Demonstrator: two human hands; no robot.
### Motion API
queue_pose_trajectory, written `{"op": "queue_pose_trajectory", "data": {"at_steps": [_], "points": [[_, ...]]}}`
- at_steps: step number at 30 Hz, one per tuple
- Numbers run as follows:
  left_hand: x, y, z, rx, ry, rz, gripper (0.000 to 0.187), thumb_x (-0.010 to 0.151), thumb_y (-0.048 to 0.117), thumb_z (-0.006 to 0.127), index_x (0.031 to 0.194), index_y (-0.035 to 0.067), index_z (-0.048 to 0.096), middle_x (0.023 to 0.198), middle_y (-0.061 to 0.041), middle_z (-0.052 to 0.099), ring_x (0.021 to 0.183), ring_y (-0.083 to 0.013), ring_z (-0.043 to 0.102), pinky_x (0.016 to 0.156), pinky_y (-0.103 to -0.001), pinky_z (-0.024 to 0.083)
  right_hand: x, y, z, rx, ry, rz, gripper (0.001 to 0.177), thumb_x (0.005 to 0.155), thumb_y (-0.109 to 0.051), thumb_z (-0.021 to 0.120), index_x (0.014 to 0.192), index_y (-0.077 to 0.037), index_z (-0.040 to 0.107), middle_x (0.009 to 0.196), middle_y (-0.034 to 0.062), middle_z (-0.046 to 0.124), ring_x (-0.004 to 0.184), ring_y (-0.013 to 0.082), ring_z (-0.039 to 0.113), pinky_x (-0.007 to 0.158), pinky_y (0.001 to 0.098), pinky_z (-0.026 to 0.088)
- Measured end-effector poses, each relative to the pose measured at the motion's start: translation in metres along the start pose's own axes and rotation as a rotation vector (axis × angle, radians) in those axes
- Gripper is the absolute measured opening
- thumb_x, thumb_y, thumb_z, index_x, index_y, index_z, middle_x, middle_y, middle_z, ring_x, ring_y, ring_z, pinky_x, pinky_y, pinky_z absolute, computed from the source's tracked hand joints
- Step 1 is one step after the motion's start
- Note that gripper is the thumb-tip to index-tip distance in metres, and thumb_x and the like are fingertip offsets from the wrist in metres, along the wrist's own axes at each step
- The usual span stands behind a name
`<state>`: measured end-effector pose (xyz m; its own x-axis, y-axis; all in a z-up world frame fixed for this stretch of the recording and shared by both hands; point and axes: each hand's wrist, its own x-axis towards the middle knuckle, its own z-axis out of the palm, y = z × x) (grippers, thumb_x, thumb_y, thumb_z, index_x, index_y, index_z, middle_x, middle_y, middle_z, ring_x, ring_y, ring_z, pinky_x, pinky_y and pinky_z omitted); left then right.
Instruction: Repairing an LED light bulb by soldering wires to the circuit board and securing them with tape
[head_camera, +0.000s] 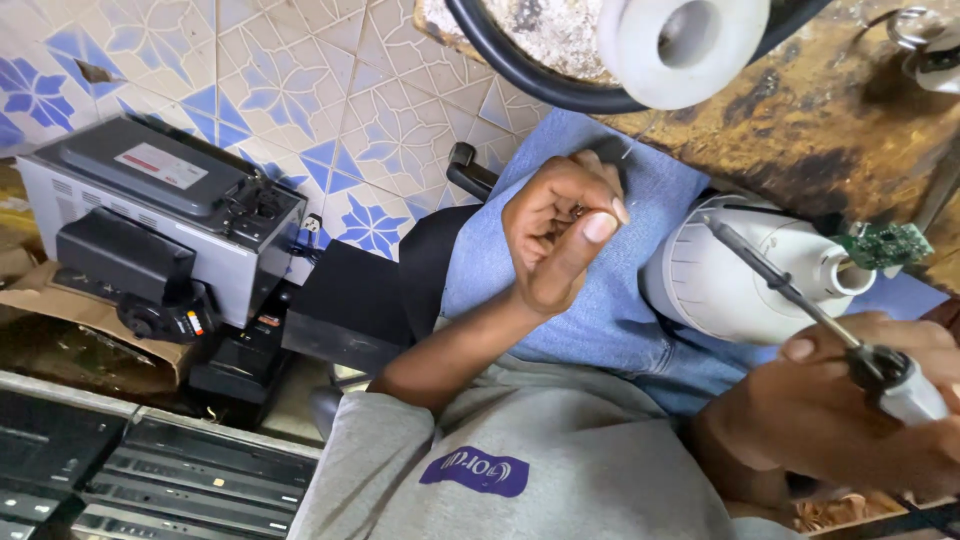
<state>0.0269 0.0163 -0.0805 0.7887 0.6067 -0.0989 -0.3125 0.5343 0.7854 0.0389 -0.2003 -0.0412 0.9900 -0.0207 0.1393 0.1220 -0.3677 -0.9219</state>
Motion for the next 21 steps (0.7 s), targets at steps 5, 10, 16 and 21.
{"op": "queue_pose_trajectory", "data": {"at_steps": [5, 10, 16, 21], "points": [[-0.009, -0.003, 0.010, 0.186, 0.022, -0.051, 0.018, 0.099, 0.025, 0.062, 0.096, 0.008, 0.059, 0.084, -0.005, 0.060, 0.078, -0.0183, 0.051, 0.072, -0.031, 0.042, -0.042, 0.053, -0.083, -0.846, 0.217, -0.208, 0.026, 0.116, -0.017, 0.038, 0.098, 0.002, 0.038, 0.091, 0.0137, 0.036, 0.078, 0.0270, 0.038, 0.078, 0.0444, 0.042], [-0.006, -0.002, 0.036, 0.363, -0.196, -0.150, 0.017, 0.101, 0.025, 0.063, 0.096, 0.009, 0.062, 0.077, -0.002, 0.052, 0.072, -0.0160, 0.043, 0.070, -0.031, 0.036, -0.049, 0.038, -0.096, -1.263, 0.411, -0.334, 0.025, 0.103, -0.013, 0.066, 0.103, 0.004, 0.049, 0.096, 0.0147, 0.047, 0.090, 0.0336, 0.053, 0.091, 0.0453, 0.046], [0.003, 0.003, 0.071, 0.572, -0.455, -0.260, 0.013, 0.103, 0.021, 0.061, 0.099, 0.009, 0.064, 0.081, -0.002, 0.051, 0.073, -0.0159, 0.044, 0.072, -0.030, 0.038, -0.040, 0.042, -0.110, -1.494, 0.492, -0.346, 0.034, 0.101, -0.026, 0.074, 0.102, 0.002, 0.055, 0.107, 0.0158, 0.051, 0.093, 0.0369, 0.054, 0.089, 0.0466, 0.043], [0.000, 0.001, 0.086, 0.662, -0.459, -0.254, 0.014, 0.104, 0.021, 0.059, 0.101, 0.008, 0.062, 0.079, -0.004, 0.045, 0.075, -0.0177, 0.044, 0.074, -0.032, 0.038, -0.073, 0.087, -0.142, -1.424, 0.759, -0.172, 0.096, 0.082, -0.046, 0.094, 0.147, -0.013, 0.030, 0.135, 0.0103, 0.056, 0.125, 0.0297, 0.067, 0.115, 0.0394, 0.056]]}}
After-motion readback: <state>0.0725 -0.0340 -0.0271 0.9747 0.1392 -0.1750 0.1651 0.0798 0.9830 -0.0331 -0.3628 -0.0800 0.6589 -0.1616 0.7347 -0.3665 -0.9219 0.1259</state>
